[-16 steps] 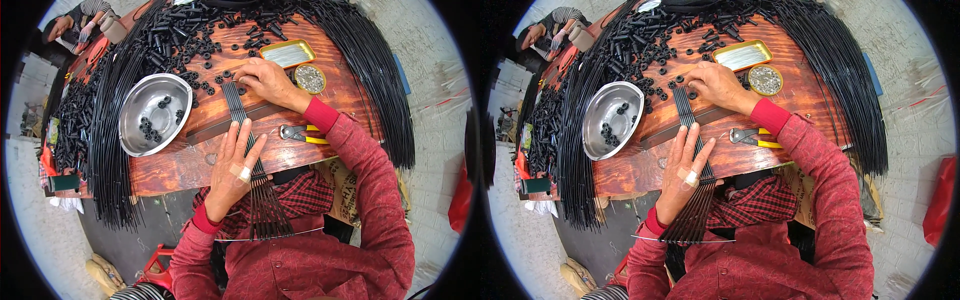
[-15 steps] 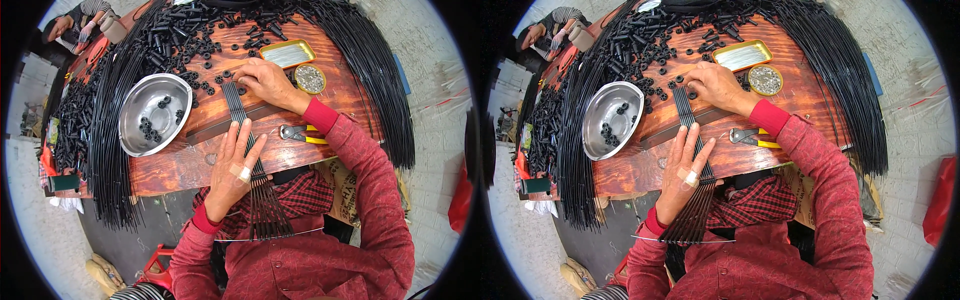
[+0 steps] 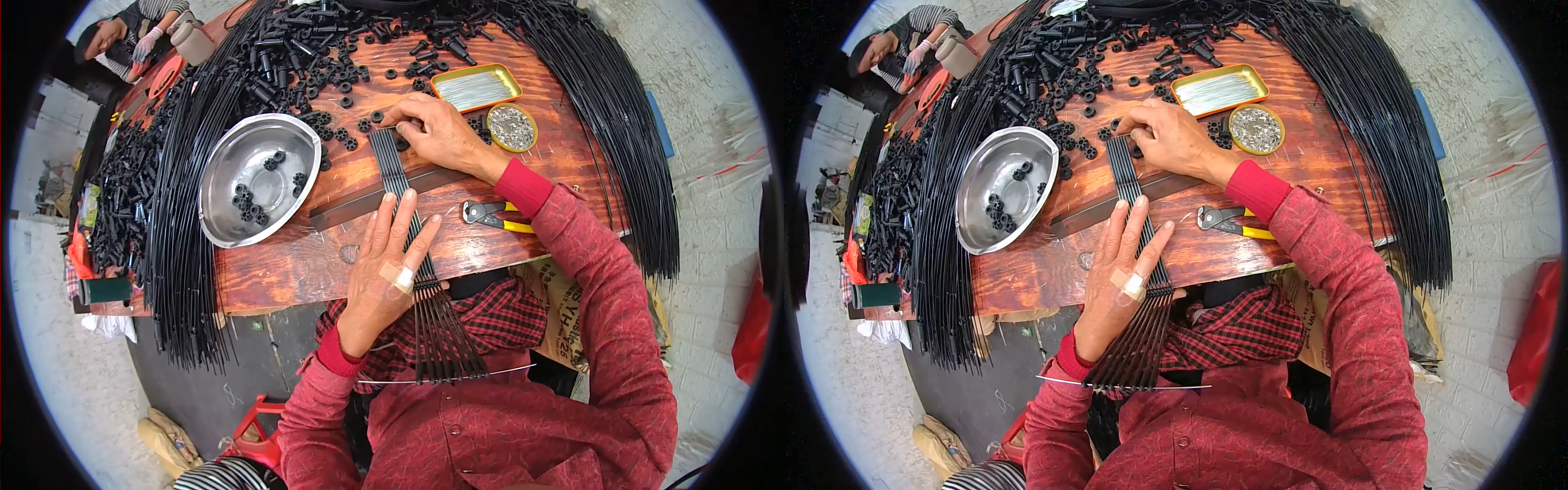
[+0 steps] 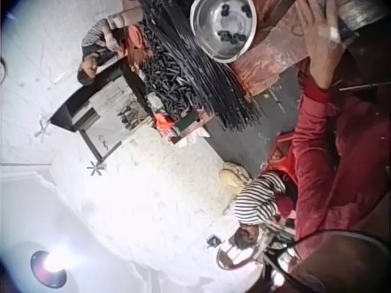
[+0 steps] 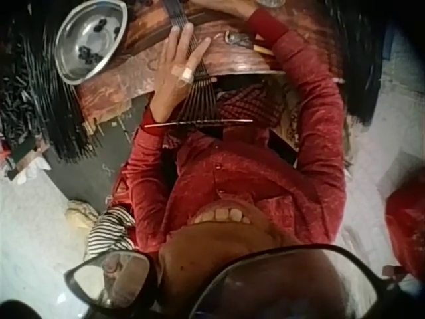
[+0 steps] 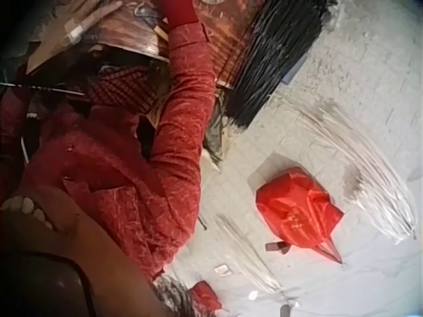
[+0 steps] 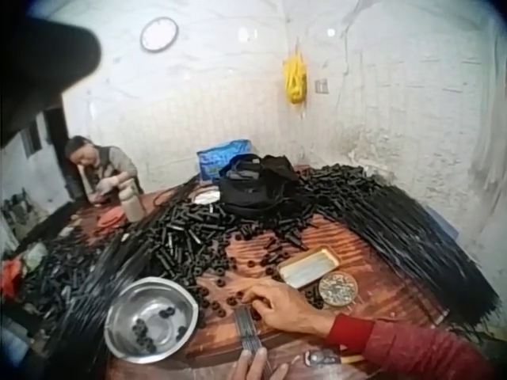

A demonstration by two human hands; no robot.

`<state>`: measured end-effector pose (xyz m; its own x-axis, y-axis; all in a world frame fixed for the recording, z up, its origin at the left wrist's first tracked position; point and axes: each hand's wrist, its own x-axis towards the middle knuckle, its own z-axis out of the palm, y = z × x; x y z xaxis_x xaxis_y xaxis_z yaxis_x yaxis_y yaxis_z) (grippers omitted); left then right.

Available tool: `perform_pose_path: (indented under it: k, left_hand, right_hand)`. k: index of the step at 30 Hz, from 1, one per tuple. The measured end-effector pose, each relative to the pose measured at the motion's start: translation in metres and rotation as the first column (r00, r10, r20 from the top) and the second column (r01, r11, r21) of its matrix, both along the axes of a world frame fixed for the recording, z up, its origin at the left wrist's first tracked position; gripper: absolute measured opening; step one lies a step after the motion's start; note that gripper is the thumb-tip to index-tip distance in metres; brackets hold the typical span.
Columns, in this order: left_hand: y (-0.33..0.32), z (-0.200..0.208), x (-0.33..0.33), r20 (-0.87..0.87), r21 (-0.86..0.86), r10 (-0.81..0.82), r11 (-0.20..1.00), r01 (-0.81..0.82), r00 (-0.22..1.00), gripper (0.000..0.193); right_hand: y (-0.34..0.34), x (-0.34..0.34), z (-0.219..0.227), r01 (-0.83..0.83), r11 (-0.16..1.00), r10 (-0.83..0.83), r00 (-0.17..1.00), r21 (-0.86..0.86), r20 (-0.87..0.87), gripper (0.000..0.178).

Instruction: The recorder is assembling black rod bundles with plastic connectors at a workbench.

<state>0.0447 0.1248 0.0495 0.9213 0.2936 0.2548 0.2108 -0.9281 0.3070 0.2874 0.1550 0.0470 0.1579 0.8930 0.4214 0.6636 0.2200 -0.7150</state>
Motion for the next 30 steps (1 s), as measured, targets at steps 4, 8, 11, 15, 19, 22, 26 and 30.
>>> perform_pose_path:
  k: [4,8,11,15,19,22,26,30]
  left_hand:
    - [-0.001,-0.002,-0.001,0.006,0.012,0.006,1.000,-0.006,1.000,0.085]
    - [-0.001,-0.002,-0.001,0.003,0.027,0.004,1.000,-0.004,1.000,0.086]
    - [-0.002,-0.002,0.000,0.011,0.018,0.005,1.000,-0.006,1.000,0.087]
    - [-0.004,0.001,0.000,0.051,-0.068,0.016,0.998,-0.013,0.999,0.086]
    - [-0.003,-0.001,0.000,0.052,-0.033,0.013,0.999,-0.011,0.999,0.086]
    - [-0.002,-0.002,0.000,0.028,0.005,0.003,1.000,-0.003,1.000,0.086]
    - [-0.004,0.002,0.001,0.047,-0.051,0.011,0.999,-0.008,0.999,0.086]
    - [-0.003,0.004,0.001,0.025,-0.052,0.011,0.999,-0.009,1.000,0.086]
  right_hand:
    - [0.003,-0.006,-0.001,0.021,0.997,-0.028,0.994,0.068,0.101,0.014]
    - [0.001,-0.007,0.000,0.008,0.988,-0.042,0.974,0.153,0.223,0.017]
    - [0.003,-0.006,-0.001,-0.002,0.987,-0.038,0.967,0.158,0.250,0.018]
    - [0.003,-0.006,-0.003,0.009,0.995,-0.023,0.989,0.096,0.147,0.020]
    - [0.004,-0.005,0.000,-0.015,1.000,0.014,0.998,0.017,0.054,0.021]
    - [0.001,-0.007,0.004,0.031,0.997,-0.051,0.960,0.077,0.275,0.022]
    - [0.003,-0.007,0.000,0.020,0.999,-0.026,0.989,0.039,0.144,0.021]
    - [0.003,-0.010,0.002,0.013,1.000,-0.014,0.999,0.007,0.041,0.019]
